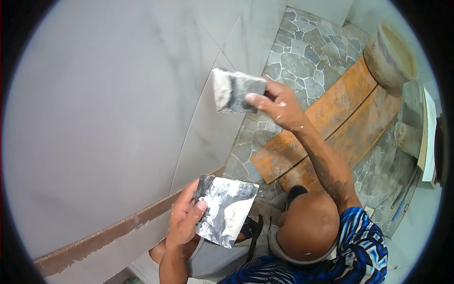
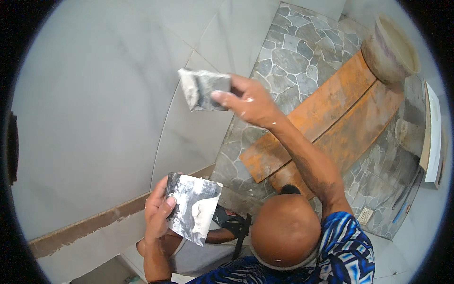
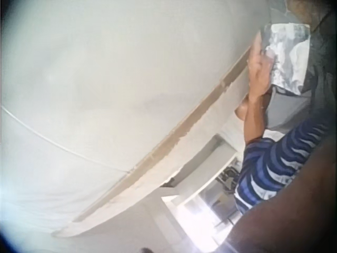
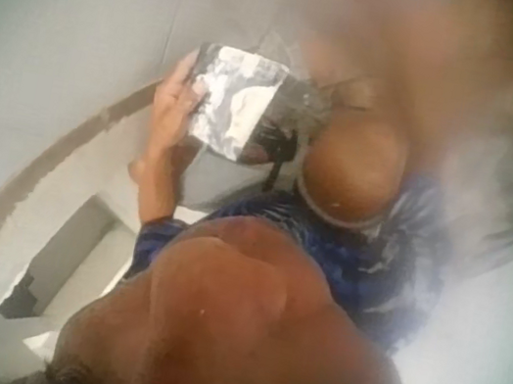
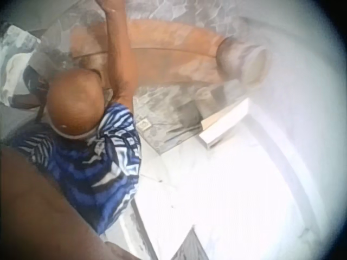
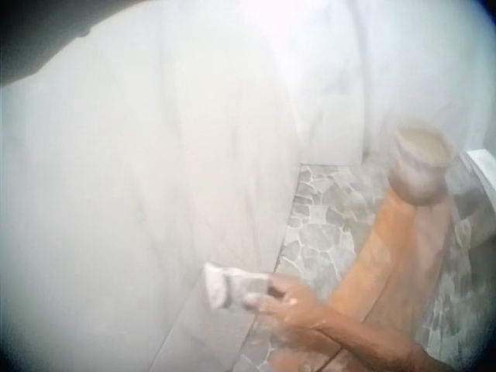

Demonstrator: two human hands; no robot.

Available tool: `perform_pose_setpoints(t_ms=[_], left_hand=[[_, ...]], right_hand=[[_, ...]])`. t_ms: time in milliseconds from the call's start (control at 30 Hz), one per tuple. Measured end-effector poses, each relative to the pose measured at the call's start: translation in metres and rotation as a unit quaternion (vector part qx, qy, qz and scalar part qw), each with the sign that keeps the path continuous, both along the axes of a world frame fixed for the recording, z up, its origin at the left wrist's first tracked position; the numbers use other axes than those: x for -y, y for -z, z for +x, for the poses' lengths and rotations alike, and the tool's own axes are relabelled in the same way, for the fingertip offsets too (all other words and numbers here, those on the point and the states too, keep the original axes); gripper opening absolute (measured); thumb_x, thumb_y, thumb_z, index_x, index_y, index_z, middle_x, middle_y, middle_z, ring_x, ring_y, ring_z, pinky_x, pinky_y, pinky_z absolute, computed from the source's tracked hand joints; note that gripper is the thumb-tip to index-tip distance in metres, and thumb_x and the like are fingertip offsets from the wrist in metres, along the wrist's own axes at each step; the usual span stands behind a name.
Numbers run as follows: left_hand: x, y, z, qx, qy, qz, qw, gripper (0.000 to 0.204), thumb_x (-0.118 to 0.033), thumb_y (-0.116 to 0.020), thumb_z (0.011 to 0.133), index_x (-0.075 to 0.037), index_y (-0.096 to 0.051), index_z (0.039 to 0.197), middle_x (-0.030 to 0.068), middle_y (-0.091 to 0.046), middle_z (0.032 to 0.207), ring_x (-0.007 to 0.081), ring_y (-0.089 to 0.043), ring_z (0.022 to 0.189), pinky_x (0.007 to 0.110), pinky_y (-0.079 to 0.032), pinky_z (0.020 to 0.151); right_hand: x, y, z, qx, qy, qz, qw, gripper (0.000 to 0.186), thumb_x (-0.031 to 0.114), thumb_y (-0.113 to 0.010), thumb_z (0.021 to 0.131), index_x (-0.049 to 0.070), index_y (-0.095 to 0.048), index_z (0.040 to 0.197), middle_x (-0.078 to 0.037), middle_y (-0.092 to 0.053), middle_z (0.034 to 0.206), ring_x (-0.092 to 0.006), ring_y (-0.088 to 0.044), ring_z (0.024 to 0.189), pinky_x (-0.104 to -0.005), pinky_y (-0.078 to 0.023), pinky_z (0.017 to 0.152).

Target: The person applies grout to wall tile joints using putty knives, carries a bucket of water across the room, and then washes their hands and cleans the putty knives.

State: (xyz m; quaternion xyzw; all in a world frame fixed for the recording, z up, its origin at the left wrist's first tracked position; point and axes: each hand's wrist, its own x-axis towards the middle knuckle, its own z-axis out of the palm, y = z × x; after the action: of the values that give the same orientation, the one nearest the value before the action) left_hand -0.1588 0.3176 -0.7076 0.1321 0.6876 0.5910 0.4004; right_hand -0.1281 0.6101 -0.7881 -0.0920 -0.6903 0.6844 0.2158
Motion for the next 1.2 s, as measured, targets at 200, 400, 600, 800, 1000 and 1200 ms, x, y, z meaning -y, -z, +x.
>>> perform_pose_setpoints(t_ms=[200, 400, 600, 800, 1000, 1200], left_hand=[[0.015, 0.003, -0.007, -0.004, 0.021, 0.037, 0.999, 0.05, -0.009, -0.052, 0.091, 0.007, -0.04, 0.137, 0.0129, -0.055, 0.124, 0.0174, -0.052, 0.115, 0.032, -0.039, 0.1], [0.02, 0.008, -0.007, -0.014, 0.049, 0.008, 0.999, 0.049, -0.008, -0.05, 0.092, 0.007, -0.04, 0.137, 0.0129, -0.055, 0.124, 0.017, -0.052, 0.114, 0.031, -0.039, 0.099], [0.017, 0.015, -0.004, 0.032, 0.022, 0.033, 0.999, 0.048, -0.007, -0.049, 0.093, 0.007, -0.039, 0.138, 0.013, -0.055, 0.125, 0.0169, -0.053, 0.114, 0.031, -0.041, 0.098], [0.019, 0.025, -0.008, 0.027, 0.023, 0.033, 0.999, 0.05, -0.007, -0.051, 0.092, 0.007, -0.038, 0.138, 0.0131, -0.055, 0.124, 0.017, -0.053, 0.113, 0.031, -0.041, 0.098], [0.015, 0.028, -0.011, 0.004, -0.005, -0.002, 1.0, 0.056, -0.018, -0.059, 0.087, 0.009, -0.043, 0.133, 0.0137, -0.058, 0.12, 0.0193, -0.056, 0.11, 0.032, -0.041, 0.098], [0.02, 0.021, -0.015, 0.049, 0.015, 0.033, 0.998, 0.048, -0.007, -0.051, 0.092, 0.006, -0.04, 0.138, 0.0124, -0.054, 0.125, 0.0168, -0.053, 0.114, 0.031, -0.04, 0.099]], right_hand=[[0.001, 0.034, 0.009, -0.061, -0.048, -0.457, 0.886, 0.05, 0.011, -0.064, 0.087, -0.004, -0.043, 0.131, -0.014, -0.056, 0.122, -0.0253, -0.056, 0.114, -0.05, -0.045, 0.099], [0.01, 0.067, 0.043, -0.053, -0.062, -0.539, 0.839, 0.054, 0.009, -0.062, 0.088, -0.003, -0.038, 0.135, -0.018, -0.051, 0.129, -0.0298, -0.055, 0.116, -0.0567, -0.045, 0.097], [0.005, 0.096, 0.081, -0.115, -0.137, -0.572, 0.801, 0.058, 0.011, -0.051, 0.094, 0.005, -0.024, 0.144, -0.026, -0.043, 0.136, -0.049, -0.046, 0.122, -0.0597, -0.052, 0.086], [0.013, 0.098, 0.071, -0.124, -0.174, -0.636, 0.742, 0.055, 0.043, -0.035, 0.1, 0.009, -0.033, 0.143, -0.023, -0.04, 0.142, -0.0485, -0.049, 0.118, -0.0551, -0.047, 0.074], [0.018, 0.102, 0.055, -0.129, -0.189, -0.643, 0.731, 0.067, 0.051, -0.036, 0.098, 0.005, -0.027, 0.146, -0.03, -0.033, 0.144, -0.0523, -0.041, 0.124, -0.0618, -0.042, 0.093], [0.026, 0.075, 0.04, -0.109, -0.268, -0.537, 0.792, 0.078, 0.048, -0.054, 0.091, -0.002, -0.027, 0.145, -0.031, -0.034, 0.143, -0.0497, -0.039, 0.129, -0.0557, -0.034, 0.107]])
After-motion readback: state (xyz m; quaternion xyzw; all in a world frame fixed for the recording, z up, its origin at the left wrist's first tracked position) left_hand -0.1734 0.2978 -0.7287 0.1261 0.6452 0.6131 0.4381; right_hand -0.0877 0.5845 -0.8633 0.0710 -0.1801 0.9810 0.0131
